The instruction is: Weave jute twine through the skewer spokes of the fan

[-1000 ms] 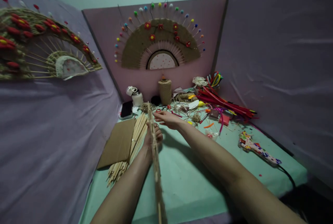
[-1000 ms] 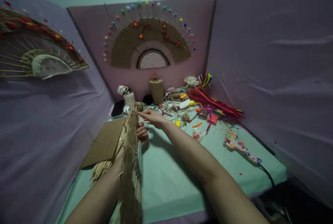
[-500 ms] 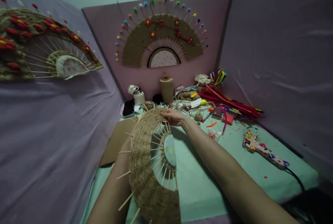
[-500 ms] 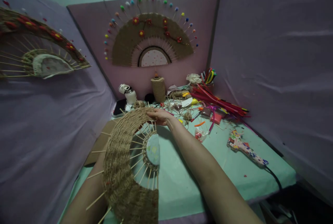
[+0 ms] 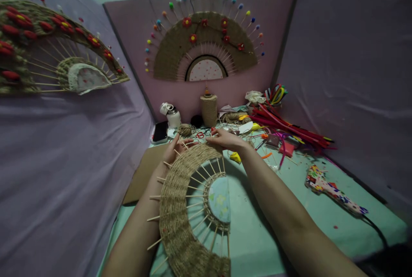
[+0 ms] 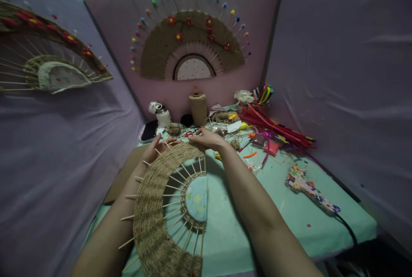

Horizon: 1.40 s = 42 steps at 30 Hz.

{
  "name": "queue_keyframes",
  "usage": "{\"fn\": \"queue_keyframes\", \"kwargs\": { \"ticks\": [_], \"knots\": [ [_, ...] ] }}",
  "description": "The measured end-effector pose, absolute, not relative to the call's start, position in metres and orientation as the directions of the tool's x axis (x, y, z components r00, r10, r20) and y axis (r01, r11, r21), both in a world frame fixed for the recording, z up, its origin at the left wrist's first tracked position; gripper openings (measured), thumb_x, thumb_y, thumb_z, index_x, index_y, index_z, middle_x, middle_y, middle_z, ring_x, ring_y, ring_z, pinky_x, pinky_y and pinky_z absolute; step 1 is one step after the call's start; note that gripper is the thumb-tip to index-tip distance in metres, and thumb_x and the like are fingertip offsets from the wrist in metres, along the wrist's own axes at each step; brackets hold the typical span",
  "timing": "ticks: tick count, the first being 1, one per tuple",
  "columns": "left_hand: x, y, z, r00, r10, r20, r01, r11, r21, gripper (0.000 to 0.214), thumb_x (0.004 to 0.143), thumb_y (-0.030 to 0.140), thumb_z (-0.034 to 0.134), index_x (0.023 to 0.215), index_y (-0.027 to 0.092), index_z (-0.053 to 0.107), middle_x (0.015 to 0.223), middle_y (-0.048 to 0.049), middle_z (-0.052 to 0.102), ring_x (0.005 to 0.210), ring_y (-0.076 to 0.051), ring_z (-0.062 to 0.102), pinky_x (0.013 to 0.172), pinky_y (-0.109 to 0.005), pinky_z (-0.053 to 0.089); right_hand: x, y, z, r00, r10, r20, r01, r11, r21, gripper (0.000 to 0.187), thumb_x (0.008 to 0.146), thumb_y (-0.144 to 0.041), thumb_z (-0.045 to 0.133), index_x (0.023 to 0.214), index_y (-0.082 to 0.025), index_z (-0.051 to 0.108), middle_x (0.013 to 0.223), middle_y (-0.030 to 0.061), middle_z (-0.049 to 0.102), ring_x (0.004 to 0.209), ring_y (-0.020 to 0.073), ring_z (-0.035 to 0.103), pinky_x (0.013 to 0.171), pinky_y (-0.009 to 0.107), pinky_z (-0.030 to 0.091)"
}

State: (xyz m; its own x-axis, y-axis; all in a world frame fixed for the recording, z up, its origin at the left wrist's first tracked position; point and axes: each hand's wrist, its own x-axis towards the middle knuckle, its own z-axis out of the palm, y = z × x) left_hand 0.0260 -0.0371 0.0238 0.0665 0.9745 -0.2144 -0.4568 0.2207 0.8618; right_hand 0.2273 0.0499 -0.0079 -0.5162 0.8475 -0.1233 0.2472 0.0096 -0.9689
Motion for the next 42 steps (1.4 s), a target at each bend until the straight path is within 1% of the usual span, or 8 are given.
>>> {"fn": "queue_keyframes", "kwargs": {
  "ticks": [5, 10, 16, 20, 23, 26, 31, 42],
  "knots": [
    [0.022, -0.044, 0.029, 0.398, 0.895, -0.203, -0.434, 0.378, 0.818, 0.055, 0.076, 0.059, 0.051, 0.094, 0.009, 0.063, 0.088, -0.0142, 0.066, 0.080, -0.023, 0.063, 0.075, -0.035, 0.048, 0.244, 0.040, 0.020, -0.490, 0.868, 0.082, 0.368, 0.291, -0.883, 0.047, 0.068, -0.050, 0.068, 0.099, -0.018, 0.053, 0.083, 0.0033, 0.061, 0.068, 0.0121, 0.054, 0.056, 0.022, 0.041],
    [0.026, -0.045, 0.049, 0.485, 0.851, -0.199, -0.373, 0.408, 0.833, 0.057, 0.075, 0.064, 0.047, 0.095, 0.012, 0.062, 0.083, -0.0119, 0.065, 0.074, -0.023, 0.063, 0.070, -0.035, 0.048, 0.249, 0.013, 0.065, -0.514, 0.794, 0.326, 0.407, 0.559, -0.722, 0.027, 0.078, -0.041, 0.059, 0.091, -0.017, 0.057, 0.084, 0.0033, 0.060, 0.072, 0.0135, 0.052, 0.063, 0.025, 0.040],
    [0.039, -0.048, 0.073, 0.473, 0.863, -0.176, -0.230, 0.314, 0.921, 0.023, 0.067, 0.031, 0.069, 0.080, 0.014, 0.064, 0.073, -0.0047, 0.063, 0.063, -0.016, 0.059, 0.061, -0.026, 0.045, 0.252, -0.015, 0.094, -0.518, 0.681, 0.517, 0.301, 0.711, -0.635, 0.019, 0.087, -0.033, 0.047, 0.086, -0.017, 0.057, 0.077, 0.0014, 0.057, 0.070, 0.0123, 0.050, 0.064, 0.025, 0.038],
    [0.047, -0.055, 0.082, 0.471, 0.877, -0.097, -0.209, 0.218, 0.953, 0.017, 0.066, 0.021, 0.071, 0.079, 0.012, 0.064, 0.072, -0.0021, 0.062, 0.061, -0.011, 0.055, 0.058, -0.021, 0.041, 0.257, -0.025, 0.094, -0.476, 0.664, 0.577, 0.287, 0.737, -0.611, 0.020, 0.089, -0.034, 0.044, 0.087, -0.017, 0.055, 0.077, 0.0019, 0.056, 0.071, 0.0130, 0.051, 0.066, 0.025, 0.040],
    [0.049, -0.057, 0.086, 0.477, 0.875, -0.082, -0.195, 0.197, 0.961, 0.018, 0.064, 0.022, 0.072, 0.077, 0.013, 0.063, 0.070, -0.0018, 0.061, 0.061, -0.011, 0.055, 0.058, -0.021, 0.042, 0.258, -0.035, 0.097, -0.379, 0.593, 0.711, 0.376, 0.800, -0.467, 0.017, 0.088, -0.031, 0.047, 0.093, -0.018, 0.056, 0.090, 0.0058, 0.060, 0.086, 0.0176, 0.054, 0.079, 0.031, 0.041],
    [0.047, -0.060, 0.089, 0.479, 0.875, -0.068, -0.187, 0.178, 0.966, 0.019, 0.063, 0.023, 0.074, 0.076, 0.014, 0.063, 0.072, -0.0021, 0.061, 0.061, -0.011, 0.055, 0.059, -0.022, 0.042, 0.256, -0.051, 0.104, -0.334, 0.435, 0.836, 0.498, 0.835, -0.236, 0.013, 0.086, -0.029, 0.053, 0.094, -0.022, 0.059, 0.101, 0.0070, 0.060, 0.100, 0.0216, 0.052, 0.091, 0.039, 0.035],
    [0.046, -0.071, 0.095, 0.426, 0.904, -0.032, -0.190, 0.124, 0.974, 0.019, 0.062, 0.024, 0.075, 0.072, 0.013, 0.063, 0.070, -0.0006, 0.060, 0.060, -0.009, 0.054, 0.058, -0.021, 0.040, 0.249, -0.071, 0.110, -0.521, 0.295, 0.801, 0.475, 0.880, -0.015, 0.011, 0.086, -0.024, 0.054, 0.090, -0.025, 0.064, 0.094, 0.0032, 0.065, 0.092, 0.0192, 0.054, 0.092, 0.040, 0.030],
    [0.051, -0.078, 0.096, 0.377, 0.925, -0.051, -0.143, 0.113, 0.983, 0.023, 0.061, 0.032, 0.074, 0.071, 0.015, 0.062, 0.058, 0.0022, 0.053, 0.048, -0.008, 0.046, 0.047, -0.021, 0.030, 0.252, -0.071, 0.103, -0.545, 0.270, 0.794, 0.339, 0.937, -0.086, 0.014, 0.086, -0.022, 0.054, 0.095, -0.025, 0.064, 0.090, 0.0041, 0.065, 0.088, 0.0186, 0.056, 0.084, 0.039, 0.039]
  ]
}}
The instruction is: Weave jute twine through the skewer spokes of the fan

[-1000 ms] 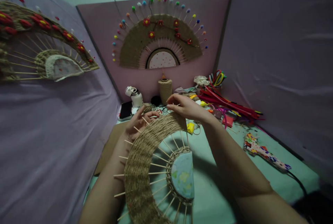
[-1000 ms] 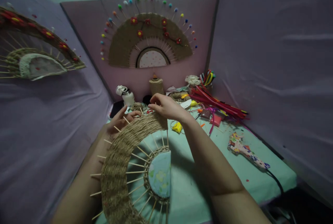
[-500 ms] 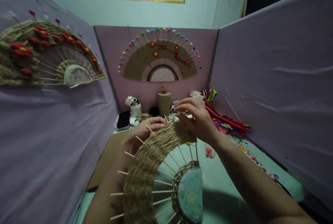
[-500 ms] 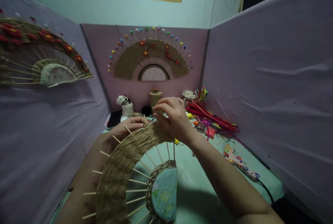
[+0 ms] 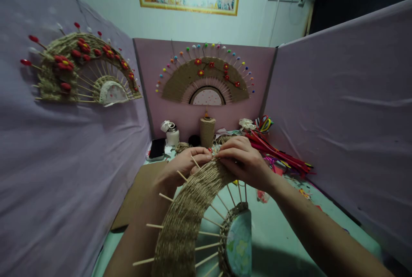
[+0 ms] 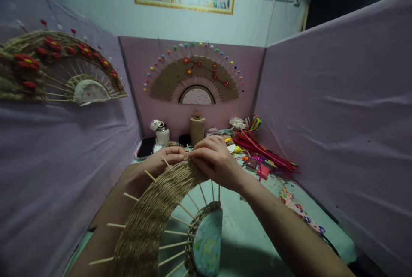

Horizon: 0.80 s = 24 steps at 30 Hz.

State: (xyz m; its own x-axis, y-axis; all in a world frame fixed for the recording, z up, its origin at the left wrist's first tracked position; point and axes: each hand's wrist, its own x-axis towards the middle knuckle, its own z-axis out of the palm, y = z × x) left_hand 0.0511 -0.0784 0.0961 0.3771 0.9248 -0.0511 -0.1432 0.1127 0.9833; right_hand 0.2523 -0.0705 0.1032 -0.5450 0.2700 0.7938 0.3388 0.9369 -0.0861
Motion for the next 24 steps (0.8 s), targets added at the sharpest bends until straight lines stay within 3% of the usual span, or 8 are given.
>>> {"fn": "queue_keyframes", "kwargs": {
  "ticks": [11, 24],
  "knots": [
    [0.054, -0.083, 0.101, 0.375, 0.923, -0.089, -0.085, 0.129, 0.988, 0.026, 0.059, 0.032, 0.075, 0.070, 0.015, 0.058, 0.056, 0.0047, 0.049, 0.047, -0.006, 0.041, 0.046, -0.020, 0.027, 0.256, -0.074, 0.107, -0.626, 0.278, 0.729, 0.364, 0.930, -0.043, 0.019, 0.088, -0.018, 0.046, 0.097, -0.022, 0.062, 0.092, 0.0050, 0.063, 0.089, 0.0181, 0.051, 0.085, 0.038, 0.033],
    [0.060, -0.092, 0.105, 0.383, 0.921, -0.076, -0.143, 0.140, 0.980, 0.024, 0.062, 0.031, 0.073, 0.070, 0.014, 0.058, 0.057, 0.0046, 0.049, 0.048, -0.006, 0.041, 0.046, -0.021, 0.026, 0.257, -0.088, 0.128, -0.738, 0.389, 0.552, 0.445, 0.895, -0.036, 0.023, 0.089, -0.013, 0.039, 0.097, -0.022, 0.058, 0.094, 0.0049, 0.058, 0.092, 0.0185, 0.046, 0.088, 0.038, 0.028]
  ]
}}
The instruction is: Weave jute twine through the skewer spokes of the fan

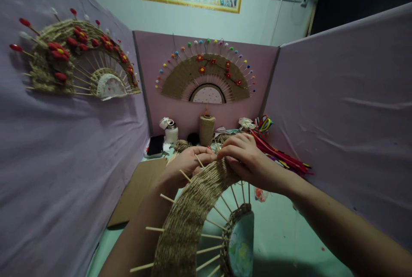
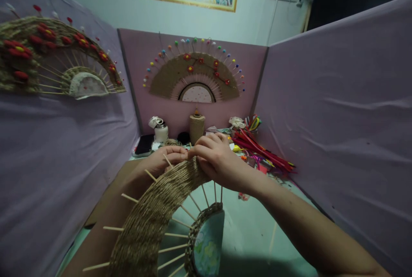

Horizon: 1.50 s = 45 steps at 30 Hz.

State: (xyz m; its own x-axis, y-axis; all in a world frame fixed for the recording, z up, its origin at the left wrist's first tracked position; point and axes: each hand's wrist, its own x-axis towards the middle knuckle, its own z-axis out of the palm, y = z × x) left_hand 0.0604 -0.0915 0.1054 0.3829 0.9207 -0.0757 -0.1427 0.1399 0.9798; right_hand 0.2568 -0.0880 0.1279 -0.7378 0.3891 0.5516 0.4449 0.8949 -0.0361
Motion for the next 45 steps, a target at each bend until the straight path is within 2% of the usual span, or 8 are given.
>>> {"fn": "queue_keyframes", "kwargs": {
  "ticks": [5, 12, 28, 34, 41, 45],
  "knots": [
    [0.064, -0.093, 0.106, 0.380, 0.922, -0.067, -0.162, 0.138, 0.977, 0.023, 0.060, 0.029, 0.074, 0.066, 0.013, 0.058, 0.058, 0.0037, 0.051, 0.051, -0.006, 0.045, 0.049, -0.021, 0.030, 0.257, -0.087, 0.130, -0.754, 0.389, 0.530, 0.457, 0.890, -0.003, 0.022, 0.088, -0.013, 0.039, 0.094, -0.022, 0.058, 0.095, 0.0055, 0.057, 0.091, 0.0193, 0.044, 0.086, 0.038, 0.028],
    [0.062, -0.090, 0.102, 0.370, 0.926, -0.070, -0.111, 0.119, 0.987, 0.024, 0.062, 0.033, 0.073, 0.069, 0.015, 0.057, 0.055, 0.0051, 0.048, 0.045, -0.005, 0.040, 0.045, -0.021, 0.023, 0.257, -0.090, 0.135, -0.782, 0.379, 0.495, 0.463, 0.884, 0.055, 0.023, 0.088, -0.012, 0.039, 0.094, -0.022, 0.059, 0.094, 0.0058, 0.058, 0.089, 0.0192, 0.044, 0.087, 0.039, 0.027],
    [0.062, -0.093, 0.104, 0.345, 0.937, -0.058, -0.071, 0.088, 0.994, 0.024, 0.065, 0.036, 0.070, 0.069, 0.016, 0.058, 0.052, 0.0059, 0.044, 0.042, -0.004, 0.034, 0.044, -0.022, 0.020, 0.258, -0.097, 0.140, -0.796, 0.415, 0.441, 0.486, 0.873, 0.055, 0.023, 0.091, -0.019, 0.039, 0.100, -0.021, 0.061, 0.099, 0.0081, 0.056, 0.092, 0.0200, 0.043, 0.087, 0.040, 0.029],
    [0.061, -0.091, 0.102, 0.343, 0.939, -0.017, -0.088, 0.050, 0.995, 0.024, 0.065, 0.036, 0.070, 0.070, 0.015, 0.060, 0.057, 0.0034, 0.050, 0.048, -0.006, 0.041, 0.047, -0.022, 0.027, 0.261, -0.099, 0.135, -0.763, 0.420, 0.491, 0.513, 0.856, 0.065, 0.025, 0.090, -0.020, 0.042, 0.104, -0.023, 0.062, 0.099, 0.0080, 0.056, 0.093, 0.0205, 0.044, 0.087, 0.040, 0.030],
    [0.063, -0.088, 0.100, 0.344, 0.939, -0.024, -0.076, 0.054, 0.996, 0.025, 0.066, 0.037, 0.071, 0.074, 0.016, 0.059, 0.058, 0.0037, 0.051, 0.048, -0.007, 0.044, 0.047, -0.021, 0.030, 0.270, -0.100, 0.121, -0.708, 0.346, 0.616, 0.570, 0.795, 0.209, 0.033, 0.087, -0.015, 0.048, 0.114, -0.031, 0.059, 0.110, 0.0084, 0.055, 0.099, 0.0230, 0.045, 0.091, 0.044, 0.028],
    [0.063, -0.086, 0.098, 0.379, 0.925, -0.016, -0.114, 0.064, 0.991, 0.025, 0.067, 0.035, 0.071, 0.080, 0.018, 0.058, 0.067, 0.0031, 0.056, 0.053, -0.007, 0.047, 0.052, -0.021, 0.033, 0.276, -0.099, 0.116, -0.638, 0.312, 0.704, 0.544, 0.830, 0.125, 0.033, 0.086, -0.014, 0.047, 0.115, -0.026, 0.057, 0.108, 0.0086, 0.054, 0.102, 0.0217, 0.048, 0.089, 0.041, 0.031]
  ]
}}
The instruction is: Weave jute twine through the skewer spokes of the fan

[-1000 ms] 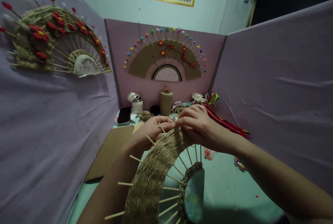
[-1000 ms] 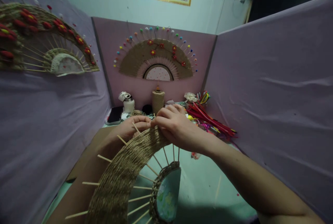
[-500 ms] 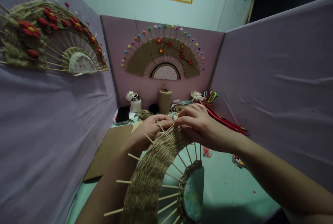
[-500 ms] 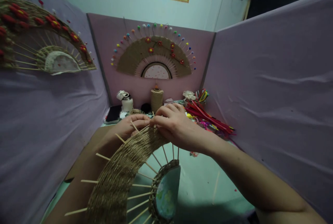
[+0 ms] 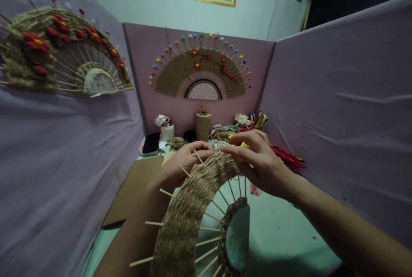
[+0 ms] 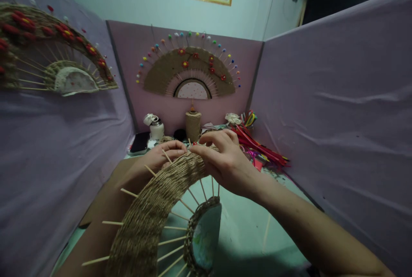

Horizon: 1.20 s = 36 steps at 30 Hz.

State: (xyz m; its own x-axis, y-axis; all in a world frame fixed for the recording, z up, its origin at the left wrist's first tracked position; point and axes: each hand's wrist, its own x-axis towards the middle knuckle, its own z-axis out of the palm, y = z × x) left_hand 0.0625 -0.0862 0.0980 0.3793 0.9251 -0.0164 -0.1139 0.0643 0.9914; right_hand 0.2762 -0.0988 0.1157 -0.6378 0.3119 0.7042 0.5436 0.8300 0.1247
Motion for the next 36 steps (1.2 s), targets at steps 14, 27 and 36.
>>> {"fn": "queue_keyframes", "kwargs": {
  "ticks": [14, 27, 36],
  "knots": [
    [0.064, -0.090, 0.099, 0.371, 0.928, 0.039, -0.129, 0.010, 0.992, 0.024, 0.068, 0.034, 0.070, 0.080, 0.016, 0.059, 0.069, 0.0020, 0.057, 0.059, -0.009, 0.049, 0.057, -0.022, 0.036, 0.258, -0.098, 0.100, -0.508, 0.307, 0.805, 0.511, 0.860, -0.005, 0.013, 0.082, -0.022, 0.058, 0.094, -0.020, 0.061, 0.092, 0.0058, 0.062, 0.088, 0.0187, 0.054, 0.083, 0.038, 0.035],
    [0.063, -0.090, 0.101, 0.363, 0.930, 0.052, -0.119, -0.009, 0.993, 0.025, 0.069, 0.035, 0.069, 0.081, 0.016, 0.059, 0.071, 0.0010, 0.057, 0.062, -0.010, 0.050, 0.060, -0.024, 0.039, 0.251, -0.104, 0.100, -0.567, 0.325, 0.757, 0.490, 0.872, -0.008, 0.006, 0.085, -0.018, 0.052, 0.081, -0.018, 0.057, 0.086, 0.0052, 0.062, 0.084, 0.0173, 0.051, 0.080, 0.035, 0.036],
    [0.065, -0.089, 0.099, 0.376, 0.925, 0.047, -0.117, -0.003, 0.993, 0.026, 0.067, 0.036, 0.070, 0.080, 0.016, 0.060, 0.068, 0.0021, 0.056, 0.059, -0.009, 0.049, 0.057, -0.022, 0.036, 0.254, -0.119, 0.093, -0.588, 0.309, 0.748, 0.386, 0.919, -0.077, 0.003, 0.085, -0.017, 0.052, 0.083, -0.018, 0.054, 0.086, 0.0052, 0.060, 0.085, 0.0165, 0.052, 0.079, 0.034, 0.040]
  ]
}}
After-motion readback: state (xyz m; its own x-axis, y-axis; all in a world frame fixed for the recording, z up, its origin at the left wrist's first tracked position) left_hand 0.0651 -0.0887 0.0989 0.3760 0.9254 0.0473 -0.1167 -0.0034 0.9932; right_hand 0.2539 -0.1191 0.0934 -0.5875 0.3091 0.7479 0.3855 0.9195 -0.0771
